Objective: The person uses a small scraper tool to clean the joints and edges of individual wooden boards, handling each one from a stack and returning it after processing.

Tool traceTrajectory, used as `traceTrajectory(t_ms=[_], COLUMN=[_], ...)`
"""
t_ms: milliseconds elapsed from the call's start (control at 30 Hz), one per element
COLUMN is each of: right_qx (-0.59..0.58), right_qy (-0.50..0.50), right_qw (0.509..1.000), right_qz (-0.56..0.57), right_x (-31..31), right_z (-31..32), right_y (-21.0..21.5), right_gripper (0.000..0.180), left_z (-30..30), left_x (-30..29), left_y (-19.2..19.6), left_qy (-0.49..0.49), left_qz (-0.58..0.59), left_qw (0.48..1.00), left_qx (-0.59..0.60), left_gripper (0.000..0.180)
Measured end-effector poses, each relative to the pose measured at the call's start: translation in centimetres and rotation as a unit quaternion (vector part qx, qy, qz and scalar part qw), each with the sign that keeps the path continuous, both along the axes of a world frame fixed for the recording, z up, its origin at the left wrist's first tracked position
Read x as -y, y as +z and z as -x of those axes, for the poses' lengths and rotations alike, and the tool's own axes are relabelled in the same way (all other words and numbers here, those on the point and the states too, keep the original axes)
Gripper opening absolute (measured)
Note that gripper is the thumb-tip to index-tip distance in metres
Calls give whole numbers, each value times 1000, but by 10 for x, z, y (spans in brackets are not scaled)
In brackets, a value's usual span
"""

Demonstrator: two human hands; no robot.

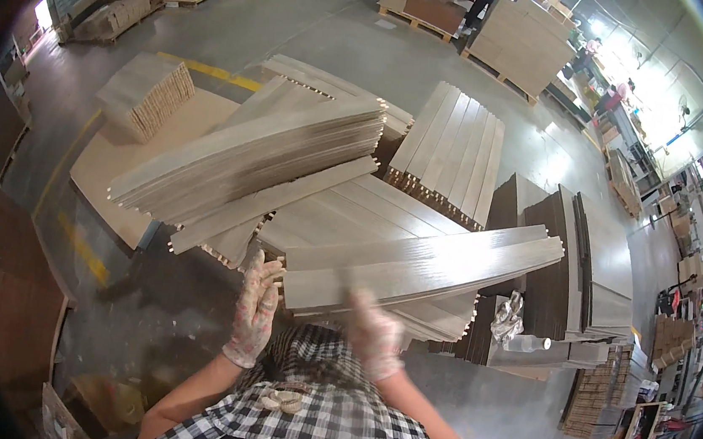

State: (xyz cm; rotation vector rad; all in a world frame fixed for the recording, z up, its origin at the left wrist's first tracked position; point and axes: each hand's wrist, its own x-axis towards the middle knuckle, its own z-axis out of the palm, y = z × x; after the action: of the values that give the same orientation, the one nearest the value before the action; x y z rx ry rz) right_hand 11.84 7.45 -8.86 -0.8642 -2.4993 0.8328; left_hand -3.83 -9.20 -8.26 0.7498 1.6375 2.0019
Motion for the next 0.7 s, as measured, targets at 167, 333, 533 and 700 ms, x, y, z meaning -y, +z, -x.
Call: traceTrajectory(t_ms=[167, 333, 533, 700], right_qx=[-169, -90, -146, -153], right_qy=[28, 99, 61, 181], right_qw=[983, 988, 966, 968], right_qz=[-67, 83, 205, -86], right_x=[5, 48, 42, 69], right_z=[14, 26, 32, 45], right_y=[23, -7, 11, 10], right_gripper=[48, 61, 45, 40], left_z=[7, 13, 26, 24], left_x=[28, 34, 56, 52], left_y=[-14, -23, -22, -16], left_qy=[102, 132, 186, 166], left_qz=[-25, -39, -15, -49], left_qw=[992, 981, 978, 979], left_qx=[71, 136, 89, 108], left_gripper=[54, 52, 51, 50])
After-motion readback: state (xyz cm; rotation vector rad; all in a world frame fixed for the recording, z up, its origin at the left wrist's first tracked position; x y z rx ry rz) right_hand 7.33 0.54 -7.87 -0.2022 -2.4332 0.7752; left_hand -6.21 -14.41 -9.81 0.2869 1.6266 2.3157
